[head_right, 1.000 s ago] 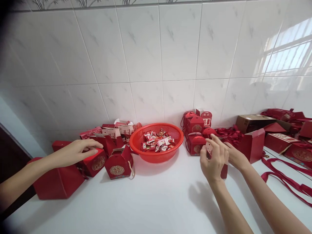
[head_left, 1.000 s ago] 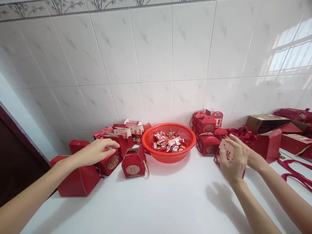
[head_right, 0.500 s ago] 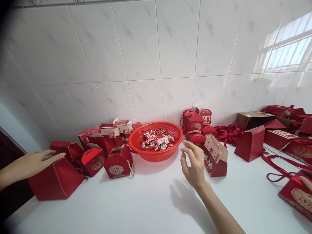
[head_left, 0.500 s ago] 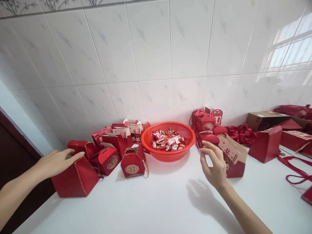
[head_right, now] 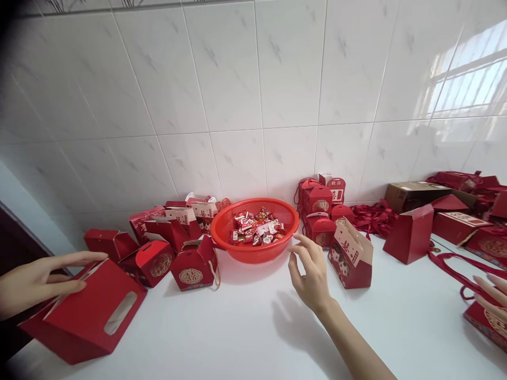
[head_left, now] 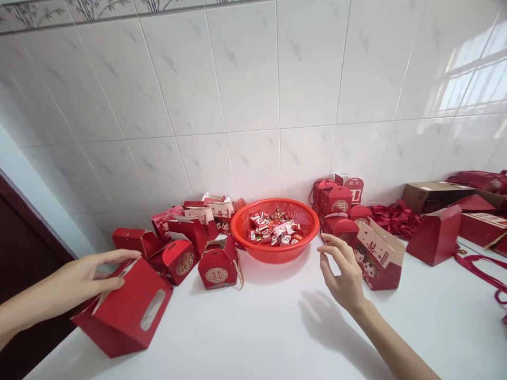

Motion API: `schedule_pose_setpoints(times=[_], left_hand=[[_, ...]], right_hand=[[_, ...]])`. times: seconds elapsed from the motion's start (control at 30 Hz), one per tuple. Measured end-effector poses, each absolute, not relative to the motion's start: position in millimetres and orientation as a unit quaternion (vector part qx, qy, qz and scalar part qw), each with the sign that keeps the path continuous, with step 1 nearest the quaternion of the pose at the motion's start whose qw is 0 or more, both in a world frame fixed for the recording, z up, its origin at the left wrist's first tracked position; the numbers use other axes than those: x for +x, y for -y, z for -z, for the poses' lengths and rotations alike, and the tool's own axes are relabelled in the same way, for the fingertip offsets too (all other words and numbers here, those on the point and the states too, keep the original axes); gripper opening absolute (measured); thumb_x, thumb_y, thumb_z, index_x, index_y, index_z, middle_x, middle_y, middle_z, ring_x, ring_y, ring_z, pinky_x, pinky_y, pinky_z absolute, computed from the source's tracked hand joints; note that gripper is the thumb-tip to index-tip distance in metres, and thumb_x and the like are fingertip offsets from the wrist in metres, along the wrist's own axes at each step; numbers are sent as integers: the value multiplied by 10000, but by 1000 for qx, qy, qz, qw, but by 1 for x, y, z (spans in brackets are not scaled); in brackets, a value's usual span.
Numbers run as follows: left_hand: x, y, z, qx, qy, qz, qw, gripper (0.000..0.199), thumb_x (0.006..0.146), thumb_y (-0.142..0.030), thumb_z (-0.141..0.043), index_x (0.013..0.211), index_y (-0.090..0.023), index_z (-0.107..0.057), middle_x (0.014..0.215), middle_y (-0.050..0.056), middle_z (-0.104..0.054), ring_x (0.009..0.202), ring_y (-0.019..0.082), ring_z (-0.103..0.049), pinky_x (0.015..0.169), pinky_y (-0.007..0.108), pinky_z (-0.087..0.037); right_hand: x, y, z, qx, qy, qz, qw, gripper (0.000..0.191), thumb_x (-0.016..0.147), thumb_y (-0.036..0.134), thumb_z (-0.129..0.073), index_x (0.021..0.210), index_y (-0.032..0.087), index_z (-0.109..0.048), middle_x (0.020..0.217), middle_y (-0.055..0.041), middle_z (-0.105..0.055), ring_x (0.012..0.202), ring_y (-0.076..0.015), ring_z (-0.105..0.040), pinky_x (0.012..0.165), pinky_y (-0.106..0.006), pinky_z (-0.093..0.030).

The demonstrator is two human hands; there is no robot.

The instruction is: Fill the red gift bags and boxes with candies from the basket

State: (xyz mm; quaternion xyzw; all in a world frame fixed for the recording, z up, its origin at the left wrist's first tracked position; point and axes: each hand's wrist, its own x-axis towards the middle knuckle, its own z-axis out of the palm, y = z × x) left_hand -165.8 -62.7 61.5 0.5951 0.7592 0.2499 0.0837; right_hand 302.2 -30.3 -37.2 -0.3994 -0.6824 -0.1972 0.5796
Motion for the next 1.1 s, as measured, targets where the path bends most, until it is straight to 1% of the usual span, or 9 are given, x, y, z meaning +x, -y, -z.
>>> schedule_pose_setpoints(times=[0.1,0.17,0.3,0.37,0.53,0.67,0.83,1.0,1.1], left_hand=[[-152,72,-78,586,-727,-293,204,931,486,-961,-550,1126,-291,-633,860,-11,-775,718,305,-716,602,374,-562],[-138,77,-92,594,-722,-273,227,708,550,-778,-680,1084,-313,-679,881,-41,-775,742,305,-722,627,380,-575],[-96,80,-111,673,-658,-194,276,445,684,-426,-673,1114,-325,-727,1054,-41,-764,968,303,-716,842,394,-590],[-69,76,-114,734,-596,-162,282,390,746,-355,-633,1120,-322,-737,1145,-25,-740,1065,287,-692,935,386,-565],[-3,53,-106,819,-470,-215,247,312,805,-239,-577,1063,-288,-746,1141,-10,-738,1061,223,-692,956,325,-558],[38,31,-90,830,-415,-269,257,296,784,-189,-588,1037,-214,-740,1114,22,-745,1067,217,-685,980,322,-542],[64,22,-77,807,-385,-276,352,235,818,-246,-638,1032,-184,-712,1069,47,-745,1014,216,-693,938,330,-550],[75,22,-69,755,-393,-295,434,320,878,-332,-611,1168,-195,-619,1098,65,-697,977,199,-672,803,284,-547],[79,20,-59,726,-384,-311,479,338,882,-370,-598,1175,-206,-561,1039,52,-672,820,169,-651,661,252,-512]], right_hand=[[300,31,38,-399,687,185,579,154,906,105,-542,969,224,-617,1171,-132,-662,1027,-262,-659,865,-417,-525],[298,32,38,-397,692,172,577,156,906,110,-535,970,228,-617,1167,-130,-664,1029,-263,-663,864,-418,-530],[292,34,39,-382,715,132,570,181,911,98,-524,1013,230,-597,1138,-122,-669,1020,-240,-669,856,-386,-540],[287,36,40,-370,732,113,561,194,920,95,-514,1043,228,-584,1110,-116,-674,1013,-230,-673,843,-362,-547],[276,39,45,-352,760,59,543,163,962,159,-506,1103,223,-558,1100,-111,-661,847,-190,-677,786,-339,-560],[275,40,49,-345,771,1,536,284,978,267,-531,1255,219,-492,1051,-94,-656,746,-171,-638,720,-324,-564],[276,40,51,-355,769,-34,531,441,958,283,-555,1370,228,-407,1026,-77,-649,703,-165,-596,654,-303,-545],[277,45,47,-351,745,-48,565,439,965,295,-535,1384,253,-412,1117,-88,-628,796,-187,-593,703,-324,-538],[279,49,43,-328,735,-55,591,452,984,330,-509,1423,272,-419,1245,-108,-580,994,-226,-605,841,-366,-532]])
